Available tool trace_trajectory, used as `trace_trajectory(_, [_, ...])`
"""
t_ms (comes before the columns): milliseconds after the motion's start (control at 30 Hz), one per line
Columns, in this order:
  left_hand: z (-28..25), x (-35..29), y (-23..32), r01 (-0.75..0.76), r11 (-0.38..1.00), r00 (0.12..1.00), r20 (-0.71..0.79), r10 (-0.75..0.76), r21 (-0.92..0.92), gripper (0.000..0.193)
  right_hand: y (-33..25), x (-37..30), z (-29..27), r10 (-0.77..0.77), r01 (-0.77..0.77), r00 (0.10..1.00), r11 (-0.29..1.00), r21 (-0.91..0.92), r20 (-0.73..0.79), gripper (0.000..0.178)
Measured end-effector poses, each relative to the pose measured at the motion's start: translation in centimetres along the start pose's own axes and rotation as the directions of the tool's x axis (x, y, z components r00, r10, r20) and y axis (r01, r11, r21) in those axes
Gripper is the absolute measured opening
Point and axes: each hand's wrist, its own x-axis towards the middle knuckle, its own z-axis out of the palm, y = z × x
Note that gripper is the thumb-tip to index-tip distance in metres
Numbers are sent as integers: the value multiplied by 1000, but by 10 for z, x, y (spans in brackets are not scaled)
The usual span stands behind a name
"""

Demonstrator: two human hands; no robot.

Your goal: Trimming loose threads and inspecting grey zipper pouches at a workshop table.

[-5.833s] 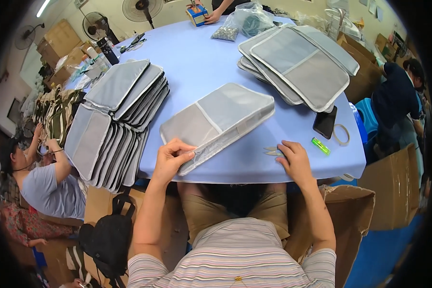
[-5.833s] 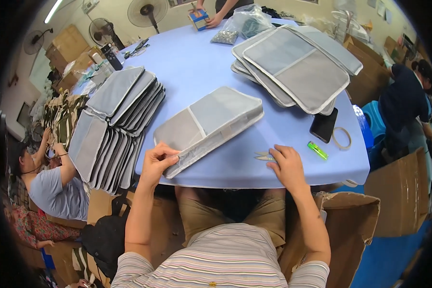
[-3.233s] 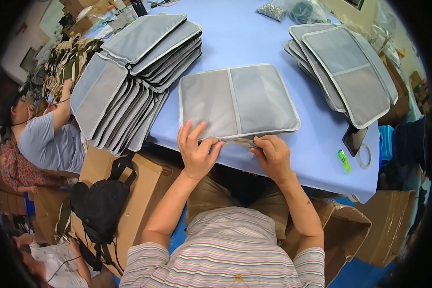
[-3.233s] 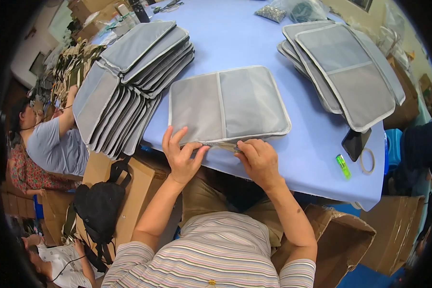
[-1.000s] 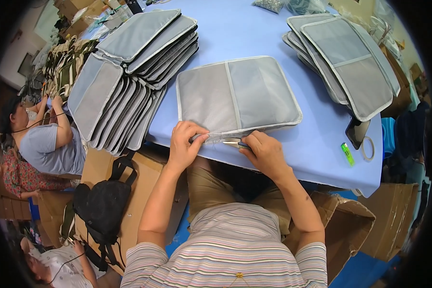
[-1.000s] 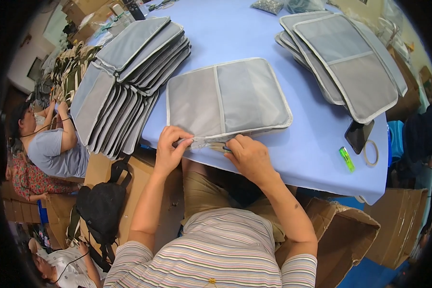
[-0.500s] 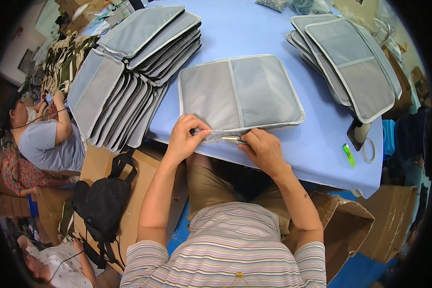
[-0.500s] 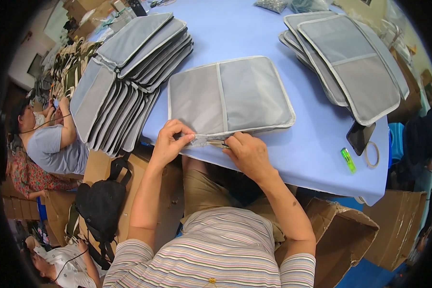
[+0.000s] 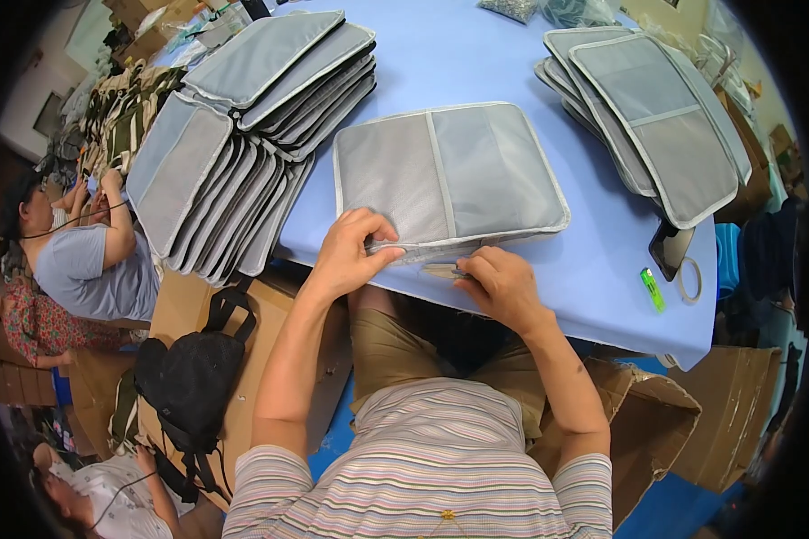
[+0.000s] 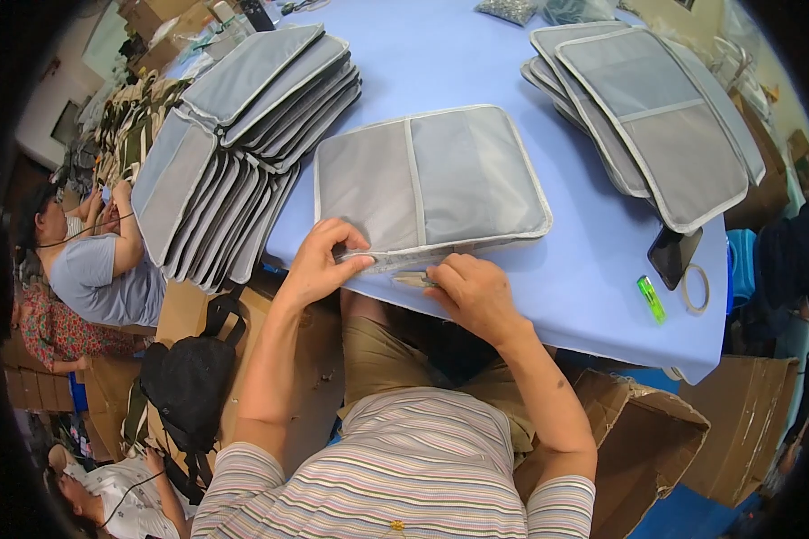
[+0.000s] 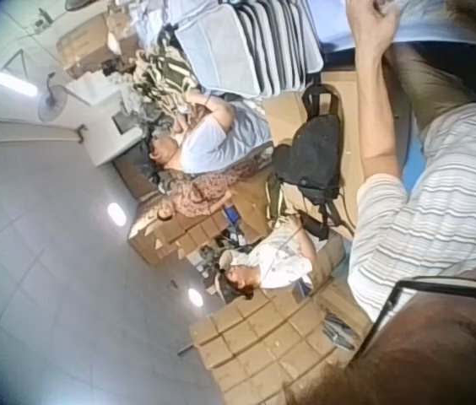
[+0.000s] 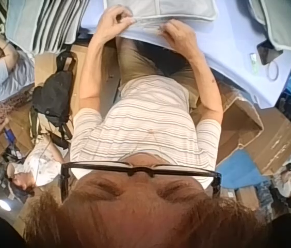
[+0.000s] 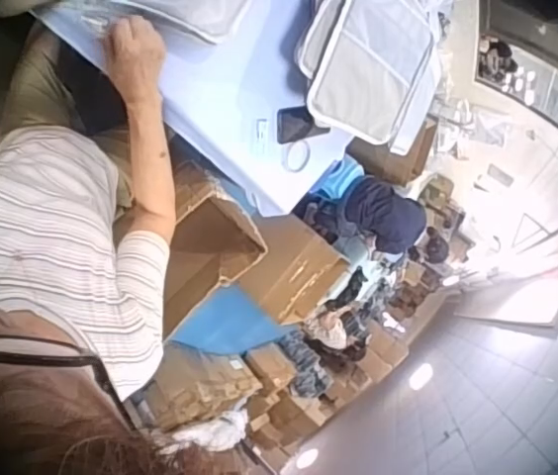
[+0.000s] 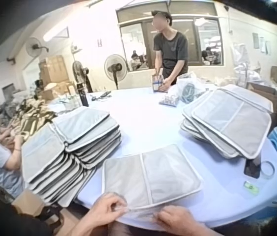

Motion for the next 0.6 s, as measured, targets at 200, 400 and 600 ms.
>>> trace_trajectory(200, [-3, 10, -3, 162, 986, 976, 151, -154, -44, 17, 1, 0, -2, 26, -27, 1000, 999, -47, -17, 21])
trace_trajectory(400, [-3, 12, -6, 264, 958, 947, 216, -236, -115, 16, -5, 10, 9, -11, 9, 1000, 997, -76, -15, 21])
trace_trajectory(600, [-4, 12, -6, 270, 954, 947, 217, -238, -130, 16, -8, 16, 16, -9, 11, 999, 998, -67, 32, 21])
